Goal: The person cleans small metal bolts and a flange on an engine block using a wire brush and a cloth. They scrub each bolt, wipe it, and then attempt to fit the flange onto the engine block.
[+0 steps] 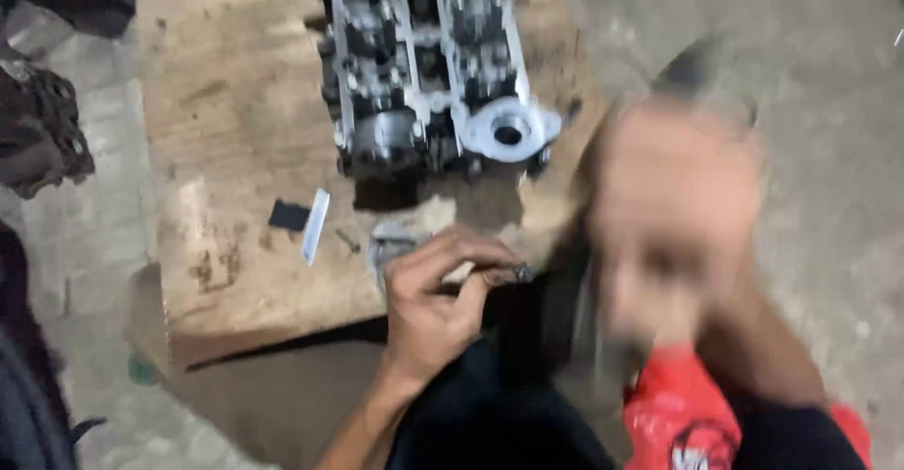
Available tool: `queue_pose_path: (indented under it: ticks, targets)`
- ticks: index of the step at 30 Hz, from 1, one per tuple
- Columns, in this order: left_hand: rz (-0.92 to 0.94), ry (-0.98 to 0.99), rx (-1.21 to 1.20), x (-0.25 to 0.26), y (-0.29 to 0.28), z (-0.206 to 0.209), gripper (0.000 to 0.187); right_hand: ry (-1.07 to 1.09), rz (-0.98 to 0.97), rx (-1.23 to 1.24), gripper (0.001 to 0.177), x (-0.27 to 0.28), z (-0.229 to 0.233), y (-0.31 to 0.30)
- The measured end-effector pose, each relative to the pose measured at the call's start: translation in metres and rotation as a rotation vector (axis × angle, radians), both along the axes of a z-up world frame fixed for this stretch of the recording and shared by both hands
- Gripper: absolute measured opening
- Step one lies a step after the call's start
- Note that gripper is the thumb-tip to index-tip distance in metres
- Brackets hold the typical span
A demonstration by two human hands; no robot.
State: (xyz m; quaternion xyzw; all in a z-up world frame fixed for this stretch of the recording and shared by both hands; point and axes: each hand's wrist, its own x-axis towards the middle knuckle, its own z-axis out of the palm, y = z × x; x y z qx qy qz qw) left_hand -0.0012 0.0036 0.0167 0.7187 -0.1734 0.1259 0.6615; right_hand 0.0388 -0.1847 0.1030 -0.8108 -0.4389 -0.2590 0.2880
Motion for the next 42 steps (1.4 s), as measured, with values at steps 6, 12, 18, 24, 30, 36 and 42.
queue_pose_path:
  ticks: [6,12,18,24,30,36,42]
  targets:
    - [0.001,-0.032,0.008,-0.003,0.005,0.005,0.027,-0.262,-0.188,-0.267,0.025,0.038,-0.007,-0.025]
    - [0.080,-0.121,0.092,-0.004,0.006,-0.001,0.028,-0.066,0.156,-0.133,0.011,0.034,0.000,0.009]
    - [0.005,-0.171,-0.034,-0.008,0.004,-0.002,0.023,-0.017,0.433,-0.089,0.010,0.012,0.004,0.027]
    - [0.041,-0.048,-0.085,-0.001,0.001,-0.003,0.027,-0.113,0.451,0.435,0.048,0.000,0.009,0.060]
    - [0.037,-0.054,-0.080,-0.011,0.008,0.001,0.030,-0.067,-0.022,0.047,0.014,0.003,0.010,0.014]
    - [0.060,-0.069,-0.045,-0.010,0.012,0.004,0.031,-0.305,-0.078,-0.188,0.033,0.036,-0.005,-0.014]
    - [0.113,-0.134,0.041,-0.012,0.009,-0.004,0.027,-0.162,0.158,-0.071,0.007,0.024,0.000,0.017]
